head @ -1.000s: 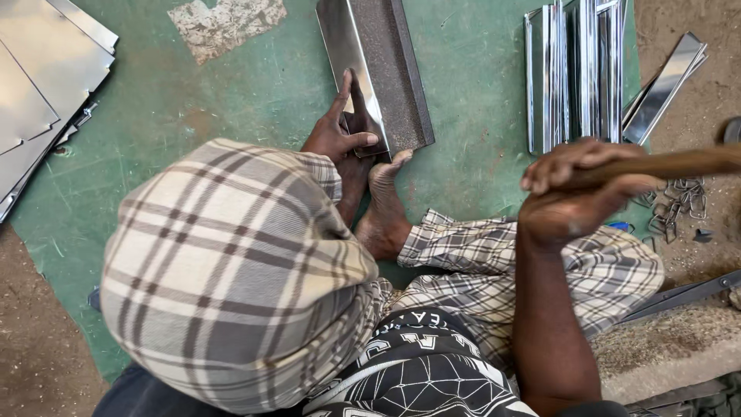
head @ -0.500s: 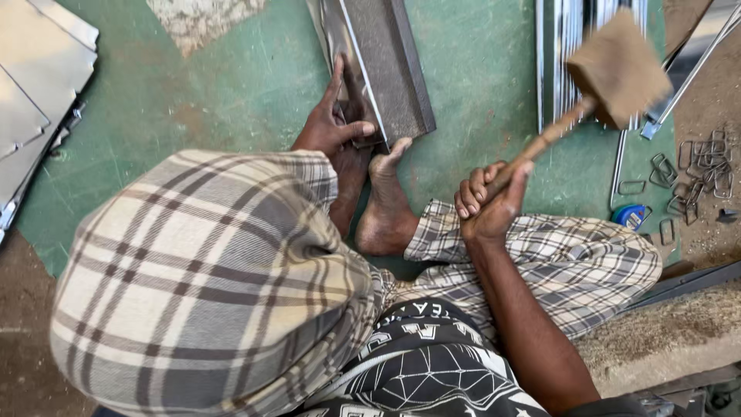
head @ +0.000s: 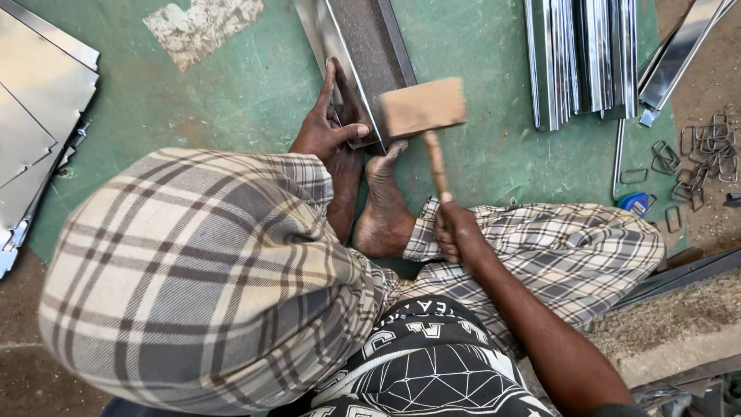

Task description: The person sits on the floor and repeatedly bends rectangular metal sheets into a U-shape using a wooden mallet and a metal bar as an anvil. They hold the sheet with one hand and strike it with the mallet to form the bend, then place the finished pieces aside.

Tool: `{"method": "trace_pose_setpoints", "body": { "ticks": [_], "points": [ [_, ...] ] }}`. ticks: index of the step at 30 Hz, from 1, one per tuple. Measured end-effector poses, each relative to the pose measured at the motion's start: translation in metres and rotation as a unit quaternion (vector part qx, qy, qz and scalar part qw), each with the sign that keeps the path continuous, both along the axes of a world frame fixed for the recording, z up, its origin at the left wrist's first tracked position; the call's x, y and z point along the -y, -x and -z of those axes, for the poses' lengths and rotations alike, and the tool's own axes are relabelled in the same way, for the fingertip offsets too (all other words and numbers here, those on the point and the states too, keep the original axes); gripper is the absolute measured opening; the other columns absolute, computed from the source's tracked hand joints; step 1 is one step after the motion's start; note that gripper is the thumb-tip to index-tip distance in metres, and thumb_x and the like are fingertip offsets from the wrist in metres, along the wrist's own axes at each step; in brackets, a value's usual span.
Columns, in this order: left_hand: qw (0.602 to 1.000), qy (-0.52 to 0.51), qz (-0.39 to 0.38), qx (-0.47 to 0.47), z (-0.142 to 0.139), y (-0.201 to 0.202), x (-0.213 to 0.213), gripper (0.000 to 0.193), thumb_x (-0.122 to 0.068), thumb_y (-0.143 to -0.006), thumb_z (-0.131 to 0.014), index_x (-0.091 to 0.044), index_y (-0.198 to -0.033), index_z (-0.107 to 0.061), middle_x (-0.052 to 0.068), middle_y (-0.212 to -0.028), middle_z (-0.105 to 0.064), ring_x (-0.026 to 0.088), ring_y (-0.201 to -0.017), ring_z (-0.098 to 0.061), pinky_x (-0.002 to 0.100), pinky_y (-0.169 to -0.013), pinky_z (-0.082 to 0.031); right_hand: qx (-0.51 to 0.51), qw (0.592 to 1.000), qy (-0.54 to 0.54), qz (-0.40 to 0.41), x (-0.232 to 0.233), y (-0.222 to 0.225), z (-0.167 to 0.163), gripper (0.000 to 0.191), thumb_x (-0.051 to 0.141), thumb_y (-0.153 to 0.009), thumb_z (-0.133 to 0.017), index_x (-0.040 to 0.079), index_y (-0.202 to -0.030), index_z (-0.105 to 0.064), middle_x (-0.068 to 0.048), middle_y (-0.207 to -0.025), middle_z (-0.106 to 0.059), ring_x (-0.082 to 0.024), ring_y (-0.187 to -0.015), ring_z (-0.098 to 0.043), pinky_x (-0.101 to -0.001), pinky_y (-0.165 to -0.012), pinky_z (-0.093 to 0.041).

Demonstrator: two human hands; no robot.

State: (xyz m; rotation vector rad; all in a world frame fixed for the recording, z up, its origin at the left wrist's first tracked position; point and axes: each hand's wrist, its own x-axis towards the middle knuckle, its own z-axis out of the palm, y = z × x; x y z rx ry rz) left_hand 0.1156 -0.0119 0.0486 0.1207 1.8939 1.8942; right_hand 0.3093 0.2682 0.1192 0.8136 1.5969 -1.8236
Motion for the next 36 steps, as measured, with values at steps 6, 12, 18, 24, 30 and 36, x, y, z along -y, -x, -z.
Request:
{"method": "trace_pose_setpoints", "body": {
  "ticks": [6,12,18,24,30,36],
  "points": [
    [0.994,0.080,-0.005,0.069,-0.001,-0.002,-0.001,0.127,-0.015,-0.076,-0.091,-0.031,-0.168,-0.005,0.015,-0.126,-0.072,0.018,-0.096,-0.070,0.031,-0.085,-0.065,-0.147,0.942,0.114,0.278,-0.011,0.027,-0.010,0.055,0.065,-0.105,-0.037,0.014,-0.090,-0.046,0.003,-0.060,-0.040,-0.009,-0.040,-0.032,-0.0268,-0.033,-0.029],
    [0.989,0.127,0.016,0.070,-0.018,-0.003,-0.002,0.127,-0.017,-0.080,-0.093,-0.035,-0.169,-0.004,0.005,-0.077,-0.056,0.014,-0.063,-0.056,0.030,-0.055,-0.052,-0.248,0.922,0.121,0.271,0.001,0.069,0.005,0.057,0.066,-0.105,-0.041,0.012,-0.088,-0.047,0.002,-0.061,-0.041,-0.010,-0.042,-0.034,-0.0291,-0.036,-0.030],
    [0.994,0.098,0.012,0.049,-0.011,-0.005,0.000,0.128,-0.015,-0.079,-0.096,-0.036,-0.168,-0.007,-0.003,-0.078,-0.051,0.009,-0.066,-0.050,0.026,-0.058,-0.050,-0.108,0.992,0.017,0.069,0.017,0.102,0.028,0.053,0.064,-0.103,-0.040,0.015,-0.084,-0.047,0.004,-0.058,-0.042,-0.010,-0.039,-0.032,-0.0299,-0.032,-0.028],
    [1.000,0.005,0.004,0.030,0.004,-0.006,0.003,0.126,-0.011,-0.084,-0.097,-0.035,-0.170,-0.007,-0.004,-0.116,-0.071,0.009,-0.091,-0.065,0.030,-0.083,-0.063,-0.183,0.959,0.103,0.188,0.030,0.130,0.040,0.056,0.068,-0.101,-0.043,0.014,-0.087,-0.045,0.003,-0.061,-0.041,-0.010,-0.042,-0.035,-0.0302,-0.036,-0.030],
    [0.995,0.079,0.029,0.051,0.001,-0.002,0.006,0.133,-0.012,-0.078,-0.096,-0.037,-0.168,-0.001,0.002,-0.087,-0.063,0.011,-0.073,-0.053,0.029,-0.068,-0.052,-0.193,0.939,0.169,0.230,0.035,0.158,0.045,0.053,0.066,-0.104,-0.045,0.014,-0.092,-0.046,0.002,-0.063,-0.042,-0.010,-0.043,-0.035,-0.0301,-0.037,-0.028],
    [0.997,0.059,0.039,0.017,0.012,-0.004,0.010,0.134,-0.018,-0.079,-0.097,-0.034,-0.167,0.003,-0.003,-0.088,-0.065,0.009,-0.071,-0.053,0.026,-0.066,-0.052,-0.086,0.996,0.025,-0.013,0.039,0.193,0.055,0.058,0.068,-0.103,-0.045,0.013,-0.086,-0.044,0.002,-0.060,-0.040,-0.009,-0.041,-0.037,-0.0284,-0.035,-0.029]
  ]
}}
